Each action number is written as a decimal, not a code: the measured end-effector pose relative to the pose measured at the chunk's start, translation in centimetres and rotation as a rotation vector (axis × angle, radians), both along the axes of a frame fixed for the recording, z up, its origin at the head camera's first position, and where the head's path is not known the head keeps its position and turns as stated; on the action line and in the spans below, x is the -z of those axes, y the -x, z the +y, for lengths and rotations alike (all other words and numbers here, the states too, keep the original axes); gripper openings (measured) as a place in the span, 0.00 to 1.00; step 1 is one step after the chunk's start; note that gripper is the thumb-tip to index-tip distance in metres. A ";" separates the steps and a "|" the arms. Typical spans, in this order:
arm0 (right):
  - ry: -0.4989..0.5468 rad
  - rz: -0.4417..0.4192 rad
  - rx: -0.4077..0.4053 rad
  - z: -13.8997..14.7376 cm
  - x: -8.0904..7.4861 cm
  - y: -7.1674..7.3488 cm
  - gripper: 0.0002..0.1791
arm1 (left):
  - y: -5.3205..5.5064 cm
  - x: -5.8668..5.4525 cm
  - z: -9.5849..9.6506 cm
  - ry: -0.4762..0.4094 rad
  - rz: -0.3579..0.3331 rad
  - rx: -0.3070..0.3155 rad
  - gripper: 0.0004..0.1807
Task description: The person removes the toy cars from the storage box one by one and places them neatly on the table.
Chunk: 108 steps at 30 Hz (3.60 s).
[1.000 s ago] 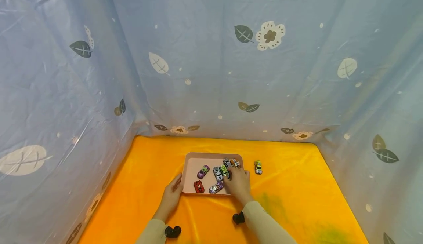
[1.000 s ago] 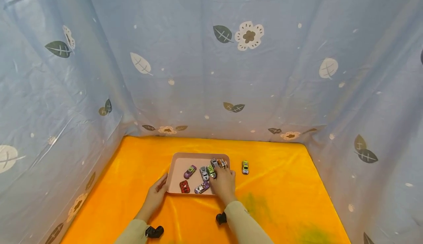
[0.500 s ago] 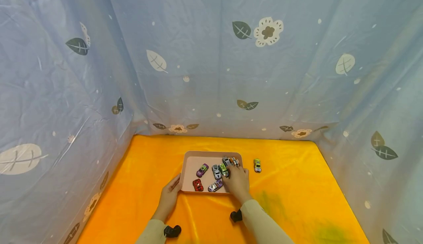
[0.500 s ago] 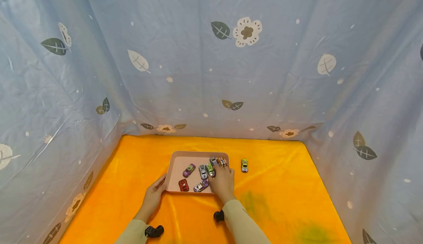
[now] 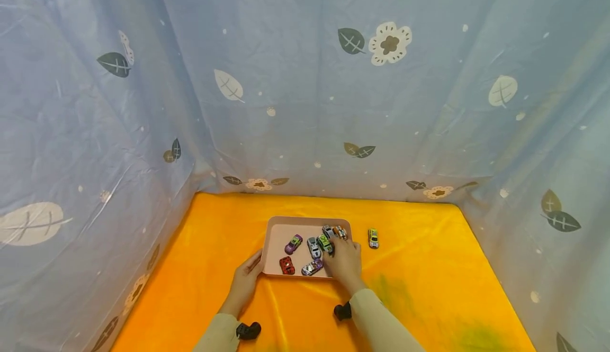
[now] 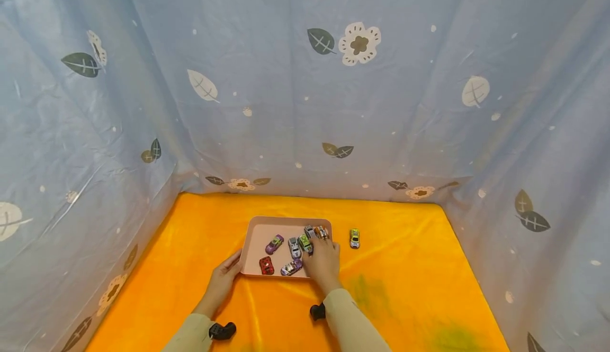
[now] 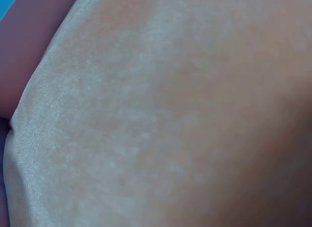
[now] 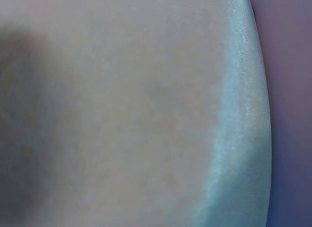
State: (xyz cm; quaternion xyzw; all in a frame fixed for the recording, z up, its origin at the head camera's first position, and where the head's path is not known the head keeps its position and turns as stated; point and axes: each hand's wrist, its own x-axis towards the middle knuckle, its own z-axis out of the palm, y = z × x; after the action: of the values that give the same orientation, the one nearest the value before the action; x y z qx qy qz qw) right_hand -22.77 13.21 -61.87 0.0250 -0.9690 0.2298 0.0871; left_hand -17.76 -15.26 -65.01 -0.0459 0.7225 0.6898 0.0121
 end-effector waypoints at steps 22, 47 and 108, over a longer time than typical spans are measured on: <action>0.291 0.035 -0.045 1.6 -0.8 -0.2 0.21 | -0.1 0.0 -0.1 0.025 -0.014 0.000 0.25; 0.340 -0.018 0.127 11.9 -0.9 -0.8 0.23 | -0.4 0.2 -0.3 0.012 -0.043 -0.018 0.24; 0.566 -0.250 0.282 15.2 1.3 -0.7 0.35 | -0.3 0.2 -0.1 -0.074 -0.047 0.023 0.25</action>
State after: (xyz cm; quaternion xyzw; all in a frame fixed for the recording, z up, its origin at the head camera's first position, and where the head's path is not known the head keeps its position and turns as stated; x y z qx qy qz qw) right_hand -22.04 28.39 -63.22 -0.1629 -0.8640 0.4765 0.0021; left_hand -17.47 -15.38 -65.25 -0.0534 0.6964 0.7146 0.0387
